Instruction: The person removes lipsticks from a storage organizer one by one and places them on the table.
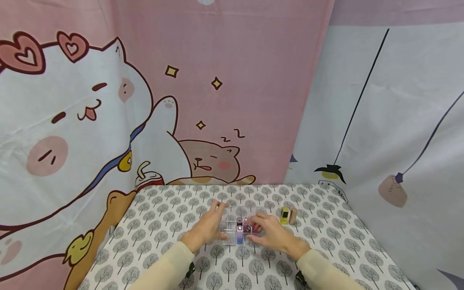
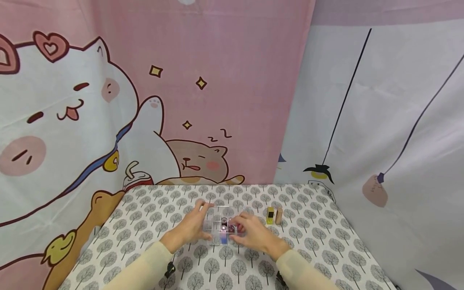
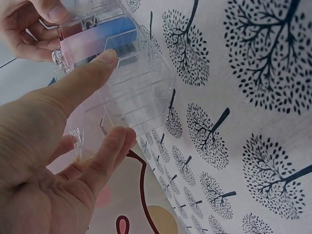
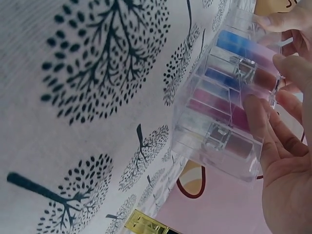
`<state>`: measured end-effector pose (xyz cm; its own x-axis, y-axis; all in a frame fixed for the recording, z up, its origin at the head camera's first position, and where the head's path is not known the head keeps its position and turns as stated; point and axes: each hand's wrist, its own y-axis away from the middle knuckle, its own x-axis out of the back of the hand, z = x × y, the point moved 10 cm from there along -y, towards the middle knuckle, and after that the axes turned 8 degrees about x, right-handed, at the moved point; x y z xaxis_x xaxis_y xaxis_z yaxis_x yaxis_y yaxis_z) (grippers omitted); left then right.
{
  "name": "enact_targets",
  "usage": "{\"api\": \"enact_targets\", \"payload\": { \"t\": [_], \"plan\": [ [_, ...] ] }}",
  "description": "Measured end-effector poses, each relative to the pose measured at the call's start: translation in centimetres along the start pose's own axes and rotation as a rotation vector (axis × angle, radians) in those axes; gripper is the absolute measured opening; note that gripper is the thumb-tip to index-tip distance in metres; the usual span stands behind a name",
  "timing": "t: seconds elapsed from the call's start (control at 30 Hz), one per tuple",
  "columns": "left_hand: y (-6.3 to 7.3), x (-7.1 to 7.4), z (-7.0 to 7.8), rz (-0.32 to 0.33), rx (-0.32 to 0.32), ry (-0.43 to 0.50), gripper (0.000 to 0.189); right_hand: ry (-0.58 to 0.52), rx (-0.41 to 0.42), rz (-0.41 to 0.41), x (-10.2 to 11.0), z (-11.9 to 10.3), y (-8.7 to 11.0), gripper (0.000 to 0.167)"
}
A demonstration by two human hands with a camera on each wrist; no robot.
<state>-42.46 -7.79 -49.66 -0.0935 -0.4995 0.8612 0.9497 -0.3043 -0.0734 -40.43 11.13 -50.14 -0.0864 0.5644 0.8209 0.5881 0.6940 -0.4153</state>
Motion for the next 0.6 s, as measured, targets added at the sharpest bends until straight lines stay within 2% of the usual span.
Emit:
{"api": "enact_targets", "payload": {
  "t": [0.37, 0.6],
  "plan": [
    [0.07, 0.04, 0.07, 0.009, -0.005, -0.013, 0.114, -0.051, -0.05, -0.008, -0.89, 0.45, -0.32, 0.027],
    [-0.09, -0.03, -0.02, 0.015, 0.003, -0.021, 0.118, -0.11, -0.113, -0.024, -1.02, 0.89, -0.23, 0.025]
  ]
}}
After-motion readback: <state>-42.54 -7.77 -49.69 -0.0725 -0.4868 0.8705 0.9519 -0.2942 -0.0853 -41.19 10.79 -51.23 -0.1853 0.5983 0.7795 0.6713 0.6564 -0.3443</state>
